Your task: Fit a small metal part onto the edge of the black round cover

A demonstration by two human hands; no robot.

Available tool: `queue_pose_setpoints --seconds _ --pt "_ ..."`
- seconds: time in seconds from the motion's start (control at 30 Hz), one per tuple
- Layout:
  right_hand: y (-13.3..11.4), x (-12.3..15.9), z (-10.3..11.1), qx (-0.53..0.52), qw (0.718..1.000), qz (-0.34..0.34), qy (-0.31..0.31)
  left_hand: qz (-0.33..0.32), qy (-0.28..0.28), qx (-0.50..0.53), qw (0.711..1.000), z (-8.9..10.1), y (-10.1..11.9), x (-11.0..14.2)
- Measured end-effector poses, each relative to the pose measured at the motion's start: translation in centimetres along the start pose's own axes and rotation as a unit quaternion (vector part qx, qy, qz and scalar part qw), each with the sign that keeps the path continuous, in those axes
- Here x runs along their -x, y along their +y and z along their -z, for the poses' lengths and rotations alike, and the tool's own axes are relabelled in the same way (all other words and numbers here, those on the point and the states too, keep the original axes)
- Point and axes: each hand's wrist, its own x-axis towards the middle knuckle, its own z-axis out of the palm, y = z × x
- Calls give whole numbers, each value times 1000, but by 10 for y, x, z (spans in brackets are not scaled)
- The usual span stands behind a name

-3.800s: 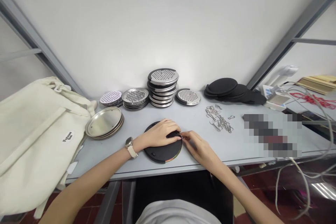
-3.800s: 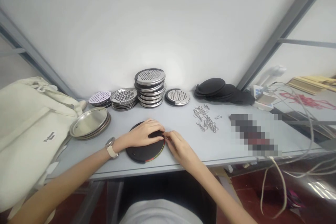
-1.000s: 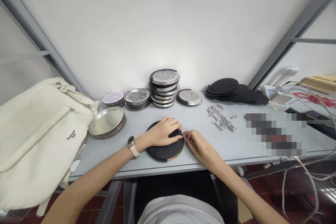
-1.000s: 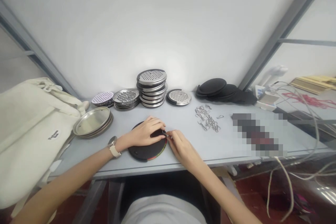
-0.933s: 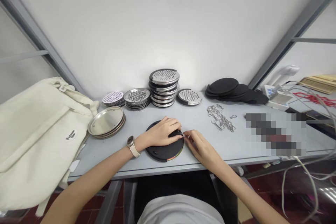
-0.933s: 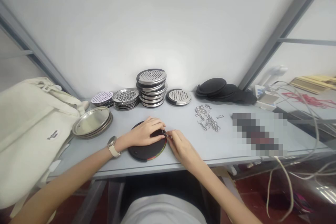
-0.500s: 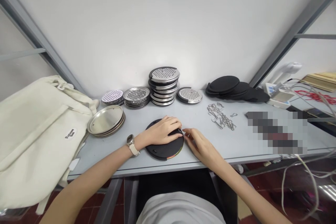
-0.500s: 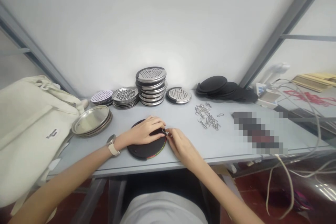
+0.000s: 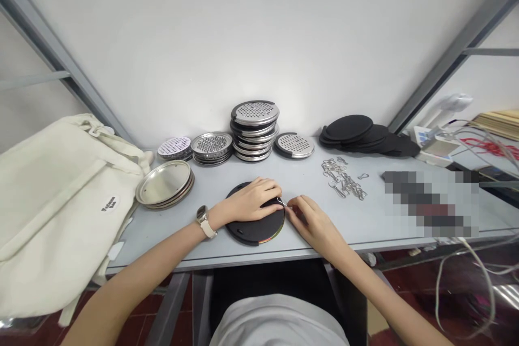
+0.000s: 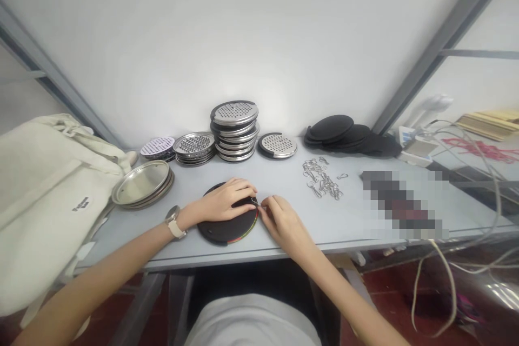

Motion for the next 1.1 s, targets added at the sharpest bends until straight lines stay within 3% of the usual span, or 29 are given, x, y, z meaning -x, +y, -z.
queue_pose_setpoints --seconds 1.1 --pt "-2 0 2 -9 1000 11 -1 -9 6 25 1000 3 2 0"
